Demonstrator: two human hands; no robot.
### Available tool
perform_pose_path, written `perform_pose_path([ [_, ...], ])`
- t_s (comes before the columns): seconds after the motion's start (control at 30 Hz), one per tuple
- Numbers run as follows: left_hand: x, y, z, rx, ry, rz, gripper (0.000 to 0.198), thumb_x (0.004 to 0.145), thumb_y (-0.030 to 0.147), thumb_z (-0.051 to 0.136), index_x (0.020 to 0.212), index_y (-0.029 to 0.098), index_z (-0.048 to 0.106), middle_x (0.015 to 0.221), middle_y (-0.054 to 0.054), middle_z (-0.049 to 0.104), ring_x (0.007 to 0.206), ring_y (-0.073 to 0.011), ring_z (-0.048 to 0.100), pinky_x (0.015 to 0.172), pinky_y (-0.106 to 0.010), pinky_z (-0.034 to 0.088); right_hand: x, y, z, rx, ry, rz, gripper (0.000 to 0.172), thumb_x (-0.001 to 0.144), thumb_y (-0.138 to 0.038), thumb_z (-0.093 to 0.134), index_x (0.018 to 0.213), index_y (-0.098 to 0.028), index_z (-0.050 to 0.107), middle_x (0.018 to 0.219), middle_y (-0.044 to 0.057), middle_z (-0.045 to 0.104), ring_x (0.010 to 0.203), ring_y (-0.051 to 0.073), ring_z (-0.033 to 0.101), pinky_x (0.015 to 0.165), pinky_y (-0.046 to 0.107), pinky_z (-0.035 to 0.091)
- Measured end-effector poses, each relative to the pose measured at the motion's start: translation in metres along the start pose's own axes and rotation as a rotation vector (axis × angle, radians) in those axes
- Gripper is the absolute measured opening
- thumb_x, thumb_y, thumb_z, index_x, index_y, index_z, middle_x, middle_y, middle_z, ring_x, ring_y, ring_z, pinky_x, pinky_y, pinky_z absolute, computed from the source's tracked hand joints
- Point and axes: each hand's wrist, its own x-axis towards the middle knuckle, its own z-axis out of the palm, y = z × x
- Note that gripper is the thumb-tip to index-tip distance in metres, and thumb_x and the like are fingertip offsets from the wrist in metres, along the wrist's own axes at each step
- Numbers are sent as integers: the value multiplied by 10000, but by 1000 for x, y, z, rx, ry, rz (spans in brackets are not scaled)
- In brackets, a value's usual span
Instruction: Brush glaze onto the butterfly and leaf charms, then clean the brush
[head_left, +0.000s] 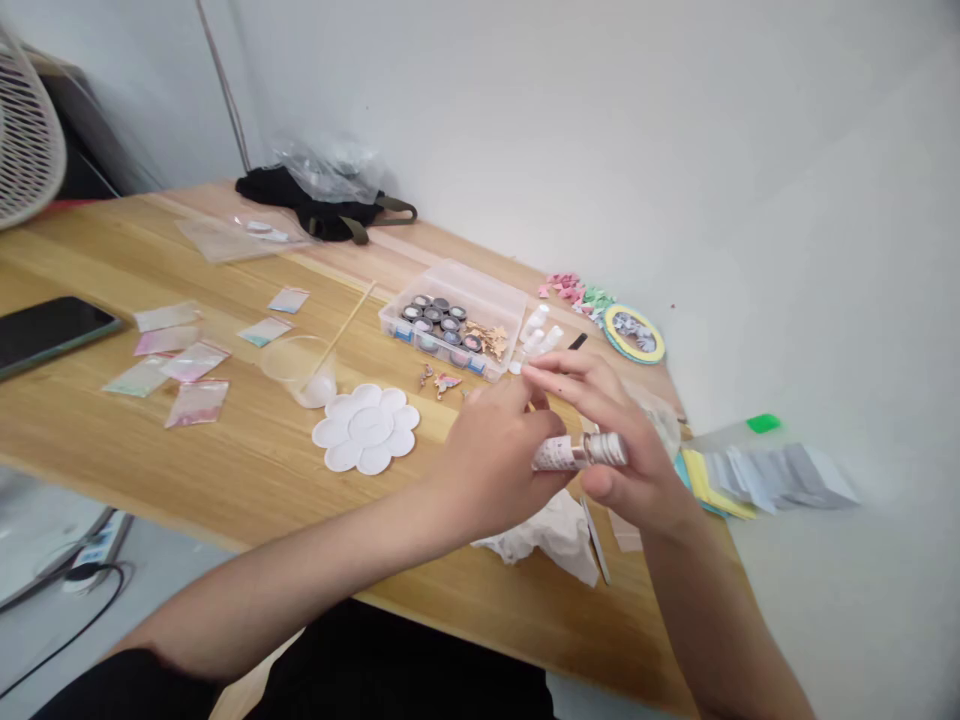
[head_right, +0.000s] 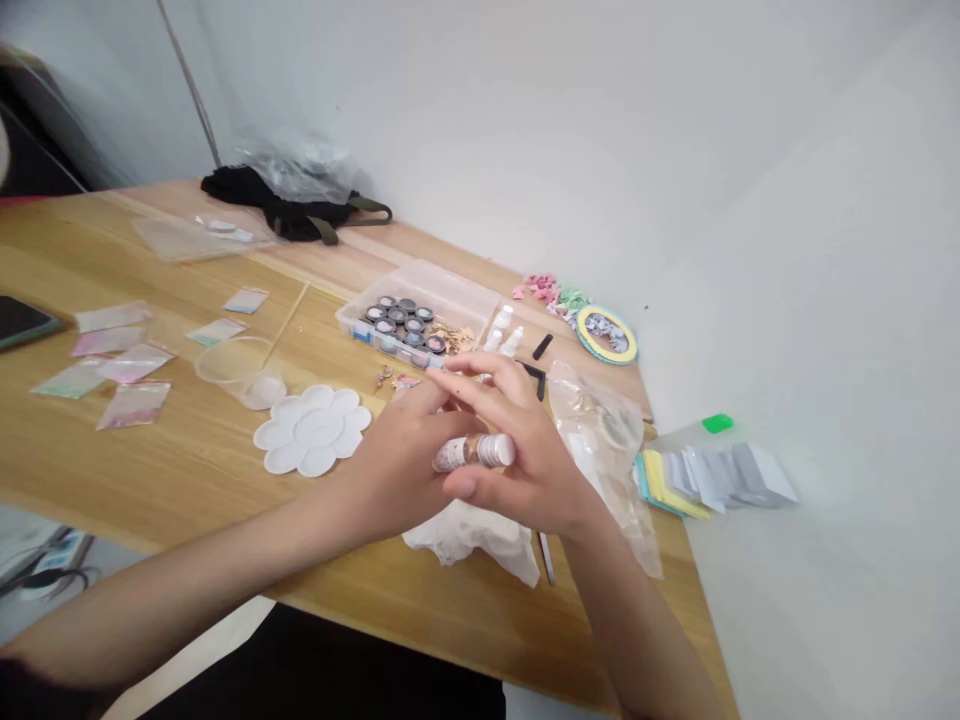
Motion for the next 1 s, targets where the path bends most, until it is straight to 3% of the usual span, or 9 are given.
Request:
perform_pose_path([
  [0.13, 0, -1, 0, -12, -36, -13, 272, 869, 348, 549, 883, 167, 752, 969, -128, 686, 966, -287, 635, 767, -425, 510, -1, 0, 2, 40, 27, -27, 492, 964, -592, 389, 1381, -385, 549, 1345, 39, 523, 1302, 218, 474, 1141, 402, 367],
  [0.37, 4, -1, 6, -53, -101, -57, 200, 853, 320, 589, 936, 200, 727, 1005, -96, 705, 1001, -272, 642, 812, -425, 517, -7, 5, 10, 96, 106, -20, 504, 967, -603, 368, 1322, -348, 620, 1316, 36, 560, 1261, 214, 512, 1123, 390, 385],
  [0.47, 2, -7, 10, -48, -128, -114, 300, 831, 390, 642, 1056, 199, 693, 1055, -99, 691, 1033, -297, 630, 821, -467, 516, -9, 8, 10, 103, 115, -25, 462, 968, -580, 397, 1301, -363, 634, 1304, 30, 580, 1235, 214, 536, 1093, 399, 409],
  [0.53, -2, -18, 12, -14, -120, -144, 422, 780, 466, 708, 1100, 193, 675, 1085, -104, 666, 1036, -311, 615, 831, -497, 512, -11, 18, 5, 114, 190, 7, 454, 959, -596, 405, 1240, -366, 679, 1251, 28, 622, 1191, 219, 571, 1059, 408, 437],
  [0.63, -11, -41, 11, 37, -136, -197, 408, 753, 475, 745, 1031, 181, 691, 1028, -100, 643, 977, -296, 613, 840, -503, 516, -15, 53, -14, 5, 462, 195, 585, 897, -722, 374, 1022, -318, 779, 1102, 44, 704, 1113, 245, 629, 1006, 428, 480],
  [0.77, -22, -74, 10, 48, -31, -232, 303, 860, 352, 627, 1092, 160, 670, 1084, -126, 623, 1055, -287, 611, 929, -510, 504, -18, 131, -44, -167, 730, 442, 613, 968, -620, 320, 951, -177, 743, 1015, 111, 726, 999, 245, 666, 910, 451, 516],
  [0.9, -27, -91, 15, 52, 22, -241, 271, 889, 306, 568, 1106, 169, 654, 1077, -126, 614, 1100, -302, 605, 923, -521, 511, -12, 205, -57, -321, 719, 657, 346, 946, -441, 559, 1108, -146, 637, 1100, 73, 673, 1002, 196, 653, 906, 436, 537],
  [1.0, -31, -95, 18, 58, 35, -232, 258, 893, 308, 560, 1113, 193, 634, 1074, -111, 619, 1050, -283, 630, 871, -493, 541, -7, 239, -52, -418, 606, 746, 335, 939, -382, 587, 1193, -164, 604, 1197, 85, 637, 1032, 201, 640, 889, 425, 554],
])
